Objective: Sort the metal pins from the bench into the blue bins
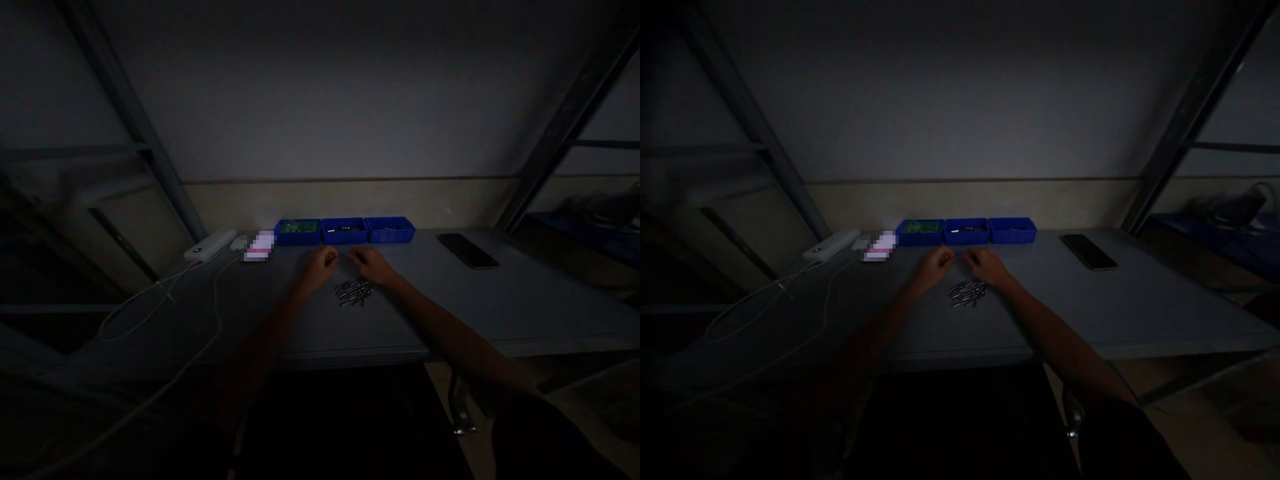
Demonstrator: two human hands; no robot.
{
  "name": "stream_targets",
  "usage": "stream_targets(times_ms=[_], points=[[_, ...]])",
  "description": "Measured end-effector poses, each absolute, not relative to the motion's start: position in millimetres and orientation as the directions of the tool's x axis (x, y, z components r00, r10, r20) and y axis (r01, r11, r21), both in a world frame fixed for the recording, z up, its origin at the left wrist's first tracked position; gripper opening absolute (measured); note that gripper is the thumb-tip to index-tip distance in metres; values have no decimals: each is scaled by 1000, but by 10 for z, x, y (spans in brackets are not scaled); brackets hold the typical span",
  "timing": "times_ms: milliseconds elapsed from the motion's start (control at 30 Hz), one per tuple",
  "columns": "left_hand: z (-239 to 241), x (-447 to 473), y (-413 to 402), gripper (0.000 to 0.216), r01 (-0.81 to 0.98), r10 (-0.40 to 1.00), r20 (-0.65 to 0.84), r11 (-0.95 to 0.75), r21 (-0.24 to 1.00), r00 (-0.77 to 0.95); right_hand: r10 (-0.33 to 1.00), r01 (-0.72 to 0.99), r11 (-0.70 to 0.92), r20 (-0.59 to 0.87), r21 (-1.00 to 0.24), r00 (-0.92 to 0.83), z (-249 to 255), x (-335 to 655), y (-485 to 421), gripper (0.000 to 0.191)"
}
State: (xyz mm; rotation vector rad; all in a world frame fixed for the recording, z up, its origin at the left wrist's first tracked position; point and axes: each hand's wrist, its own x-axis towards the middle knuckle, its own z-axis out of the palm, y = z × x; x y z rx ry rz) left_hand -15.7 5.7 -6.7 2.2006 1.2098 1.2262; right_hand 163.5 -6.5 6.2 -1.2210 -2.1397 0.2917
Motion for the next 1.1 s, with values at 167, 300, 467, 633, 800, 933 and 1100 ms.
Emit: stream_targets(times_ms=[167, 300, 467, 633, 800, 933, 1100], points=[[-42, -162, 35, 7, 521, 792, 540, -601, 606, 285, 837, 689, 534, 425, -491, -345, 71, 1629, -85, 17], [-24, -162, 17, 13, 559, 786, 541, -604, 568, 299, 825, 681, 551, 438, -482, -358, 72, 1636, -80, 19], [-1, -155, -2, 16, 566, 788, 526, -604, 562, 320, 816, 654, 565, 457, -504, -352, 84, 1648, -79, 14], [8, -164, -11, 16, 558, 771, 543, -625, 546, 333, 814, 634, 569, 471, -524, -341, 84, 1651, -78, 14], [-10, -167, 7, 11, 496, 789, 534, -609, 619, 303, 806, 640, 580, 470, -505, -359, 88, 1657, -75, 16], [3, -167, -1, 11, 520, 797, 527, -597, 611, 295, 816, 657, 564, 462, -500, -349, 86, 1659, -70, 18], [18, -173, -12, 11, 506, 790, 531, -608, 612, 307, 810, 653, 572, 464, -496, -358, 81, 1659, -70, 18]])
